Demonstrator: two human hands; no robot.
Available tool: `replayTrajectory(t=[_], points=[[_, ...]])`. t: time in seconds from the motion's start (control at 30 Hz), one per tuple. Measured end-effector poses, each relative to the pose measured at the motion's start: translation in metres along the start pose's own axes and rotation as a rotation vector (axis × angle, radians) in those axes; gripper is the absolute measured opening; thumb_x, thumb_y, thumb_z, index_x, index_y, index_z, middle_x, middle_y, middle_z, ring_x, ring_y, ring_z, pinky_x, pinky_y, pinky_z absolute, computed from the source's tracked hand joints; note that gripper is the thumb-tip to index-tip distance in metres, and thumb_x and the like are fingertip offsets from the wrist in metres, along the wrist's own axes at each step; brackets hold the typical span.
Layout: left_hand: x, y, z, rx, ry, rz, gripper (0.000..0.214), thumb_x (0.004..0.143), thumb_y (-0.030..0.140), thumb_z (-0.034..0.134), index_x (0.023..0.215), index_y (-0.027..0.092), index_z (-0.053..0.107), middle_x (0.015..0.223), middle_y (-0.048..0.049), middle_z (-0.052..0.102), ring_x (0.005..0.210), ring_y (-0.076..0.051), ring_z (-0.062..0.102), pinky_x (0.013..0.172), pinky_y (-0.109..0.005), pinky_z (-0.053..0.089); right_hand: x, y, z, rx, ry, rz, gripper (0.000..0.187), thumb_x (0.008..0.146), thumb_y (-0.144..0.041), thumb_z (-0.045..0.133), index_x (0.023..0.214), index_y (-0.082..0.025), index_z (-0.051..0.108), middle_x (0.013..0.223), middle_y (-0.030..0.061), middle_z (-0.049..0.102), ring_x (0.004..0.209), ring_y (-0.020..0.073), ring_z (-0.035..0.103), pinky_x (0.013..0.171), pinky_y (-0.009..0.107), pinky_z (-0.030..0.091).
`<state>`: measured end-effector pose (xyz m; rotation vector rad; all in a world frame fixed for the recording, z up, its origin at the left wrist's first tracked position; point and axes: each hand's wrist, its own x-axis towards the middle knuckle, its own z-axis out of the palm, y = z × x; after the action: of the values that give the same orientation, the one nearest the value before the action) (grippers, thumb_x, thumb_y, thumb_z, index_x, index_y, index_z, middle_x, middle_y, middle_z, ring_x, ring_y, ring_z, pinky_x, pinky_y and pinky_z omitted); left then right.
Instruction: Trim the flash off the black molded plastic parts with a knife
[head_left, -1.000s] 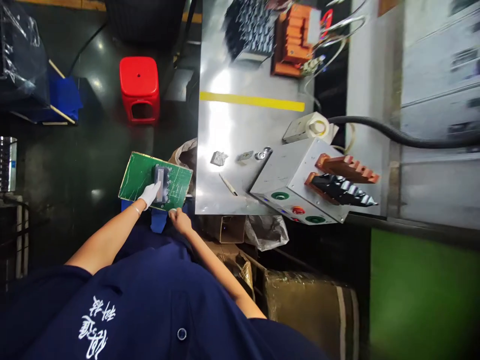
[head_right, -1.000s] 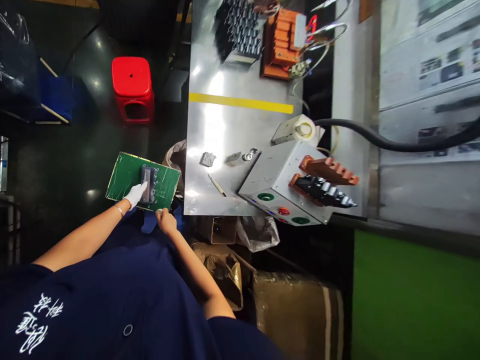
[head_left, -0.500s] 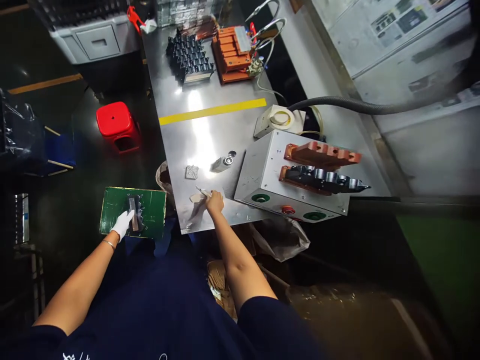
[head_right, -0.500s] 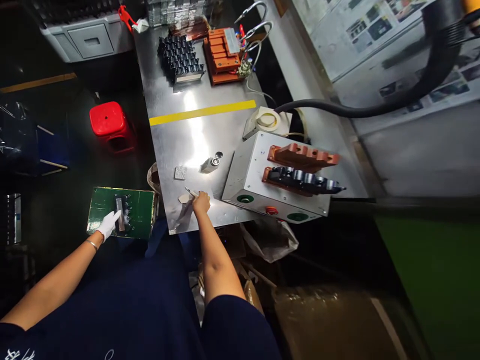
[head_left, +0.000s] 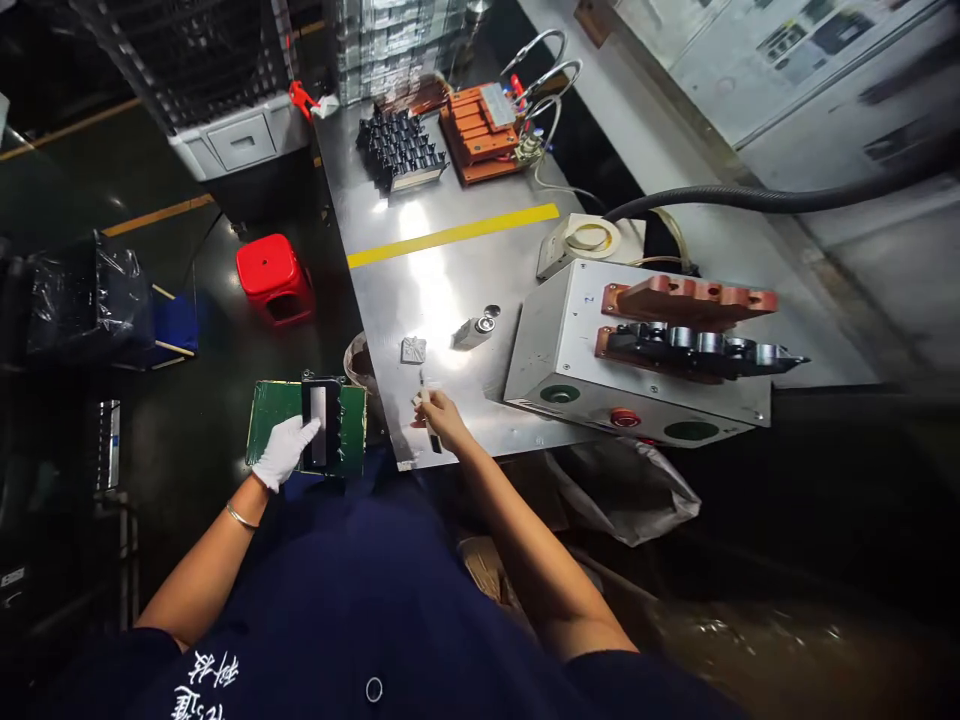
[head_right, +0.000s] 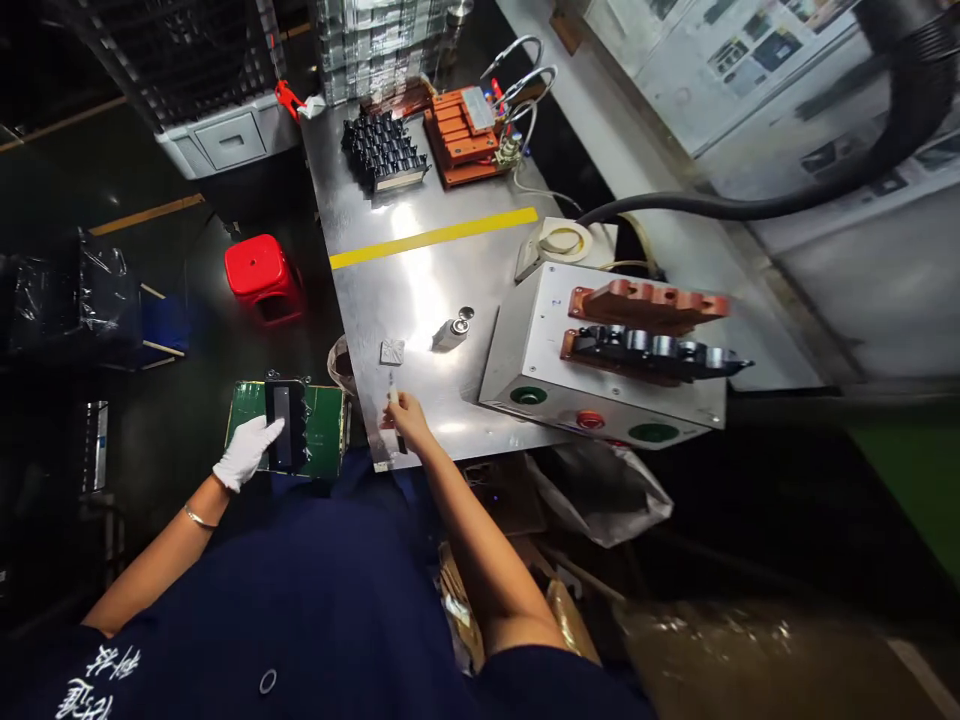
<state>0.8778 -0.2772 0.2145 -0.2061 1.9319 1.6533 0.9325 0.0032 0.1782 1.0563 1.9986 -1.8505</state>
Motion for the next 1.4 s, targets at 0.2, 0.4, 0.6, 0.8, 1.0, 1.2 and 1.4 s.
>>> replayTrajectory(t=[0.2,0.4,0.6,0.8,1.0,1.2,1.4], points=[[-0.022,0.036,-0.026,0.335,-0.402,0.553,0.016,0.077,0.038,0.069,0.083,0.024,0.076,0.101,-0.0065,0.076,0.109,-0.023,0.065,0.113,-0.047,0.036,-0.076,-0.038,0.082,0.257,-0.317,-0.036,0.042,0.078,-0.059,0.058,0.079,-0.017,0.066,0.062,0.0019,0.061,0.051,0.0129,0.054,0.047,0.026,0.043],[-0.052,0.065,-0.044,0.195,0.061,0.533,0.037,0.091,0.036,0.050,0.122,0.019,0.061,0.110,-0.0100,0.070,0.082,-0.017,0.069,0.078,-0.037,0.059,-0.119,-0.065,0.117,0.339,-0.089,-0.266,0.055,0.067,-0.050,0.073,0.111,-0.018,0.065,0.086,0.0039,0.069,0.079,0.0194,0.063,0.070,0.031,0.049],[-0.070,0.086,-0.050,-0.010,-0.176,0.252,0.042,0.084,0.033,0.061,0.123,0.016,0.057,0.119,-0.0098,0.067,0.107,-0.021,0.064,0.097,-0.033,0.050,-0.139,-0.071,0.144,0.044,-0.020,-0.556,0.046,0.086,-0.057,0.052,0.106,-0.019,0.068,0.076,0.0018,0.066,0.070,0.0166,0.059,0.066,0.030,0.048],[-0.083,0.090,-0.067,0.239,-0.170,0.320,0.043,0.089,0.031,0.054,0.130,0.019,0.056,0.134,-0.0049,0.061,0.124,-0.022,0.054,0.110,-0.034,0.039,-0.126,-0.070,0.122,-0.002,0.167,-0.625,0.044,0.090,-0.054,0.050,0.113,-0.022,0.069,0.085,0.0043,0.072,0.078,0.0187,0.065,0.074,0.034,0.052],[-0.093,0.090,-0.068,0.320,-0.175,0.305,0.049,0.092,0.032,0.050,0.139,0.022,0.048,0.139,-0.0030,0.057,0.129,-0.021,0.051,0.112,-0.032,0.037,-0.130,-0.081,0.107,-0.354,0.254,-0.864,0.029,0.096,-0.038,0.046,0.106,-0.020,0.068,0.101,0.0075,0.073,0.092,0.0185,0.067,0.080,0.030,0.050],[-0.093,0.089,-0.060,0.374,-0.112,0.319,0.048,0.092,0.034,0.051,0.139,0.025,0.050,0.140,-0.0004,0.056,0.131,-0.021,0.049,0.114,-0.031,0.034,-0.135,-0.088,0.109,-0.660,0.452,-0.939,0.036,0.099,-0.040,0.041,0.088,-0.018,0.068,0.079,0.0055,0.072,0.075,0.0158,0.065,0.065,0.026,0.041],[-0.092,0.085,-0.058,0.318,-0.137,0.293,0.050,0.091,0.036,0.052,0.139,0.024,0.049,0.140,-0.0009,0.056,0.130,-0.022,0.051,0.113,-0.032,0.037,-0.131,-0.094,0.106,-0.736,0.531,-0.952,0.036,0.098,-0.038,0.044,0.079,-0.019,0.069,0.070,0.0038,0.068,0.067,0.0143,0.060,0.060,0.027,0.034]])
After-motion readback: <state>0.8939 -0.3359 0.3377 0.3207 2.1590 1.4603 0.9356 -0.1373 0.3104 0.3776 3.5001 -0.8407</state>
